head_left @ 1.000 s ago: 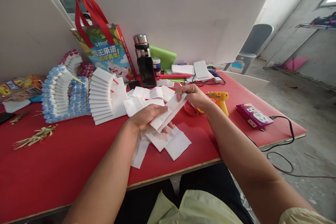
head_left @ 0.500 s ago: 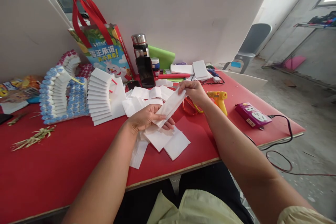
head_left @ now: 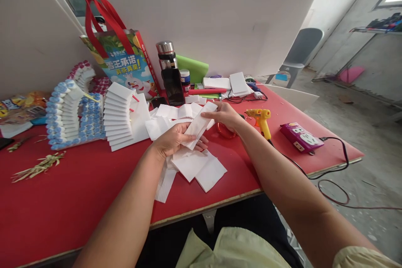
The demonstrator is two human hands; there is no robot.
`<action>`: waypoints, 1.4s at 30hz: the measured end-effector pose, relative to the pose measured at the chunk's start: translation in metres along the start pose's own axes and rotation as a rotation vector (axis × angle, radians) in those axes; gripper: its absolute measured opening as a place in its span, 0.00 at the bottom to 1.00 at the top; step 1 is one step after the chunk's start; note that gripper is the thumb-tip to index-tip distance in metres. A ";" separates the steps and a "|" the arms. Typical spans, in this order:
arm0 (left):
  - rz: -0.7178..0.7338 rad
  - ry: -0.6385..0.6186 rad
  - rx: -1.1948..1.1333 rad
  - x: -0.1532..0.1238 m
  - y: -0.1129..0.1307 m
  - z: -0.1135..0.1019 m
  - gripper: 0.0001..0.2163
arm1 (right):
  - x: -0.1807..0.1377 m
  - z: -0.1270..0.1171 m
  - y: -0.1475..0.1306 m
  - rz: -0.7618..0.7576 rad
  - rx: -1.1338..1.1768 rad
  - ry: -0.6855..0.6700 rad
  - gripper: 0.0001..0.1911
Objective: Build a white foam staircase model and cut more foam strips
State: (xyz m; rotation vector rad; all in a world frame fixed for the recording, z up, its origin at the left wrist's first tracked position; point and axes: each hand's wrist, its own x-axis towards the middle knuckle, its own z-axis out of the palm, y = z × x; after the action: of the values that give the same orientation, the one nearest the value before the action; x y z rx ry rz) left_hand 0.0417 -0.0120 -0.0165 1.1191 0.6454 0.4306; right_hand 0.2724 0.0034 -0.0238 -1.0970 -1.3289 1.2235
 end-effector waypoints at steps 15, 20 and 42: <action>0.007 0.222 0.102 0.003 0.003 0.009 0.11 | 0.003 -0.007 -0.004 -0.163 -0.149 0.206 0.14; 0.058 0.325 0.096 0.001 0.006 0.003 0.09 | -0.005 -0.027 -0.018 -0.017 -0.987 0.411 0.10; 0.374 0.587 -0.024 0.002 0.011 -0.006 0.12 | -0.019 -0.038 -0.034 0.224 -0.493 0.043 0.14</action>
State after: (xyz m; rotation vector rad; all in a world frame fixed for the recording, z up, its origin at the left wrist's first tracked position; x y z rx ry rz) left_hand 0.0396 -0.0023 -0.0081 1.0935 0.9376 1.1100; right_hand 0.3122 -0.0140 0.0088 -1.6467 -1.5502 1.0434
